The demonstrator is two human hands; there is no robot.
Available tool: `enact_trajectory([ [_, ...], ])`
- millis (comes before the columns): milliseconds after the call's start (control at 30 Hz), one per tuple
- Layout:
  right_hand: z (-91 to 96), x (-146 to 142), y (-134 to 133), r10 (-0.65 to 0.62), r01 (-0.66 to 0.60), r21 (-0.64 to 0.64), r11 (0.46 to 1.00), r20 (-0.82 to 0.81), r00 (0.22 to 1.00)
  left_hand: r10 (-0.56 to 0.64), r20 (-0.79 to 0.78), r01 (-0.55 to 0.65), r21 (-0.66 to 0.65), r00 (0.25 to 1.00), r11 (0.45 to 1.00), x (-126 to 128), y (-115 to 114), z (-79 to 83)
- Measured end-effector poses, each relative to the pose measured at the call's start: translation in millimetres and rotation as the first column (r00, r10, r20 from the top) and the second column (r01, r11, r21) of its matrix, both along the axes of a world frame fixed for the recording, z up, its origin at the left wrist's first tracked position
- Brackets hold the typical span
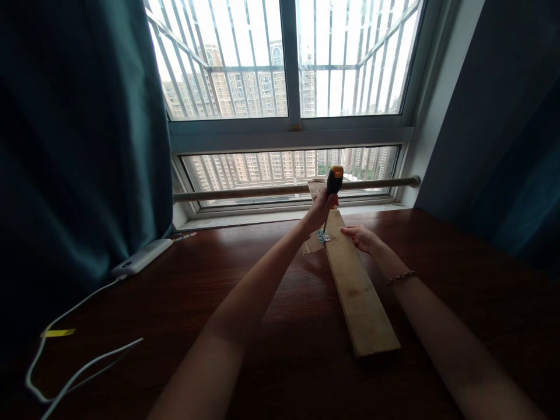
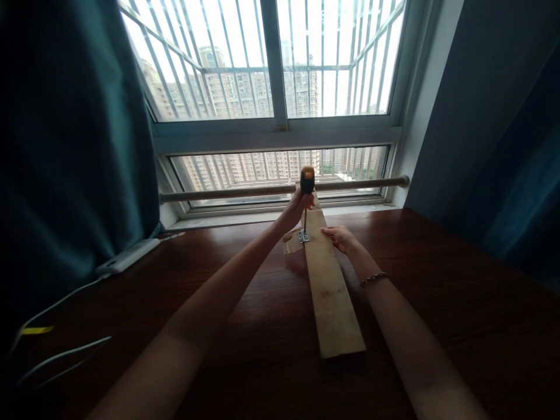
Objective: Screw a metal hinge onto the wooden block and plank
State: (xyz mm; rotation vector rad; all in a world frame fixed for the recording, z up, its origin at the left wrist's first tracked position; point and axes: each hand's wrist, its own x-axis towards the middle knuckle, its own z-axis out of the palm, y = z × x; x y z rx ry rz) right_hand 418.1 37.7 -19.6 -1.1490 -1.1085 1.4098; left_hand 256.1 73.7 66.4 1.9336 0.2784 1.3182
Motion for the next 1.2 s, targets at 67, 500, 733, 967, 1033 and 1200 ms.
enact_trajectory([
  [67, -0.8, 0.5, 0.4, 0.0, 0.0, -0.003, 1.0, -0.008, 1.0, 0.042, 0.02, -0.042, -0.032, 0.999, 0.999, 5.9, -0.7, -4.5],
  [500, -1.2, -0.2, 1.2, -0.02, 0.018, -0.032, 0.999, -0.039, 0.999, 0.108, -0.003, -0.107, 0.071, 0.994, 0.992, -11.2, 1.2, -0.3],
  [733, 3.2, -1.4, -2.8, -0.015, 0.014, -0.028, 1.0, -0.03, 0.999, 0.036, 0.003, -0.036, 0.042, 0.999, 0.998, -19.6, 2.7, 3.3],
  [967, -1.6, 0.6, 2.1, -0.012, 0.012, -0.005, 1.0, -0.031, 0.999, -0.017, 0.117, 0.025, -0.066, 0.993, 0.998, -9.4, -1.5, -0.7],
  [1033, -3.3, 0.9, 3.2, -0.006, 0.007, 0.017, 1.0, -0.016, 1.0, -0.014, 0.145, 0.028, -0.097, 0.989, 0.995, -6.4, -1.4, -3.7],
  [1200, -2.0, -1.3, 2.7, -0.011, 0.008, 0.062, 0.998, 0.038, 0.999, 0.004, 0.231, 0.04, -0.187, 0.973, 0.981, -4.1, -1.5, -12.7],
])
